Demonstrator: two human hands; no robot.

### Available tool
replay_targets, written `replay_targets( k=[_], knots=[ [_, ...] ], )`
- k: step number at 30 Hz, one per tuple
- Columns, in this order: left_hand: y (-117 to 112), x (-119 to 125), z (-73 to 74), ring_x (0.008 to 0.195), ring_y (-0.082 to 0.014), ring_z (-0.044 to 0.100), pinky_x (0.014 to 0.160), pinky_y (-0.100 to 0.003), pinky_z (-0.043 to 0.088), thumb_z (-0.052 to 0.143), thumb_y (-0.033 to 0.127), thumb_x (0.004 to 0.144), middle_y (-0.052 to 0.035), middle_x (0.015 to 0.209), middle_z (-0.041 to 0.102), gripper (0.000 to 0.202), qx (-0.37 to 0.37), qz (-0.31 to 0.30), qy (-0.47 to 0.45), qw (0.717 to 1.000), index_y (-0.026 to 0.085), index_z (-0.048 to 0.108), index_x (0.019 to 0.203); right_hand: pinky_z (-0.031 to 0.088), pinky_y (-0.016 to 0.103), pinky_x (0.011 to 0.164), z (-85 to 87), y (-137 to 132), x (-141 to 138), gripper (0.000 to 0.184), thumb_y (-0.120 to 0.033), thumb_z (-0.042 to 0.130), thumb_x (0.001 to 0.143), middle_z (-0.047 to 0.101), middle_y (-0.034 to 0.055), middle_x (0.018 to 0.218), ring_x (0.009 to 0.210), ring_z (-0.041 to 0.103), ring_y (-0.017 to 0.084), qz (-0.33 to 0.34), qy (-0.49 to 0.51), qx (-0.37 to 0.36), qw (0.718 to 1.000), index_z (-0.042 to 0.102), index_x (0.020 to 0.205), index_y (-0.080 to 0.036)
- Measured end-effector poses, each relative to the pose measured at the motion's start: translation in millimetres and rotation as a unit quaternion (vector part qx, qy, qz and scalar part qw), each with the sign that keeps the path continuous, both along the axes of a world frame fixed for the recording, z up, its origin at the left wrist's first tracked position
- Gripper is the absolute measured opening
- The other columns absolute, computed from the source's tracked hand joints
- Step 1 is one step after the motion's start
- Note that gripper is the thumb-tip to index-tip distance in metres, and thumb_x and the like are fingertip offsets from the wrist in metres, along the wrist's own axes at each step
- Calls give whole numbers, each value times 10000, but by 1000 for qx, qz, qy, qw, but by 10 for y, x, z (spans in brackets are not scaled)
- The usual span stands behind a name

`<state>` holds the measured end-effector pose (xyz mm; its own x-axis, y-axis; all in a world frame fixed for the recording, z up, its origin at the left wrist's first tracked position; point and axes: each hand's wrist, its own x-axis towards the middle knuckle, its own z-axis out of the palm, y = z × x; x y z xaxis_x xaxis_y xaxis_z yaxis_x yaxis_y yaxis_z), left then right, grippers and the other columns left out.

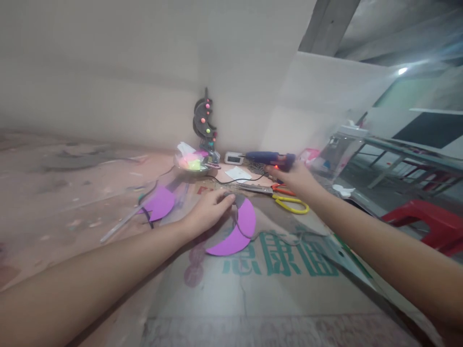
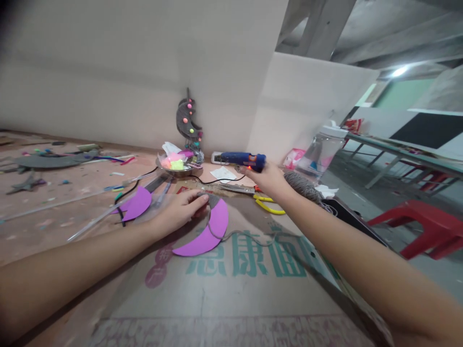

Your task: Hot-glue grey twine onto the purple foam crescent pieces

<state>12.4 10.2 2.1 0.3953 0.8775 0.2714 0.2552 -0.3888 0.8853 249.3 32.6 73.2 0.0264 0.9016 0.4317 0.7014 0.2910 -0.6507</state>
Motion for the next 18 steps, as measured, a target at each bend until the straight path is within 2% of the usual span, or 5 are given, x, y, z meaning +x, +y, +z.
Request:
replay_targets(
  k=[4, 9, 13, 15, 18],
  knots=[
    [28, -1, -26, 526, -127, 436, 494, -239, 331, 447, 422, 872, 29, 547, 477, 315, 14, 10, 6, 1000, 191, 453, 659, 508, 334, 766, -89, 495, -31, 382, -438, 639, 786, 723, 93, 931, 883, 656, 241, -35, -75, -61, 995, 668, 1004, -126],
    [24, -2, -17, 520, -118, 419, 501, -235, 324, 417, 401, 897, 39, 536, 444, 315, 7, -6, 14, 1000, 192, 435, 662, 492, 303, 736, -340, 802, -82, 245, -338, 655, 776, 720, 83, 847, 788, 649, 205, -36, -96, -94, 990, 677, 905, -131],
    [32, -2, -23, 532, -122, 428, 508, -238, 324, 428, 401, 893, 32, 547, 462, 320, 6, 3, 13, 1000, 189, 448, 654, 476, 295, 654, -410, 840, -37, 225, -374, 677, 748, 702, 68, 717, 680, 626, 202, -30, -102, -120, 987, 669, 778, -152],
    [45, -3, -36, 540, -125, 437, 512, -240, 327, 447, 403, 883, 28, 554, 477, 318, 9, 16, 9, 1000, 186, 458, 651, 467, 301, 681, -386, 788, 22, 264, -417, 700, 722, 709, 83, 794, 744, 628, 220, -48, -101, -106, 988, 662, 809, -171],
    [55, -3, -52, 542, -123, 441, 519, -242, 330, 458, 406, 882, 29, 558, 485, 320, 10, 21, 4, 1000, 182, 466, 654, 448, 329, 755, -331, 605, 106, 405, -487, 650, 748, 667, 135, 1025, 900, 600, 249, -109, -92, -55, 988, 609, 982, -159]
  ],
)
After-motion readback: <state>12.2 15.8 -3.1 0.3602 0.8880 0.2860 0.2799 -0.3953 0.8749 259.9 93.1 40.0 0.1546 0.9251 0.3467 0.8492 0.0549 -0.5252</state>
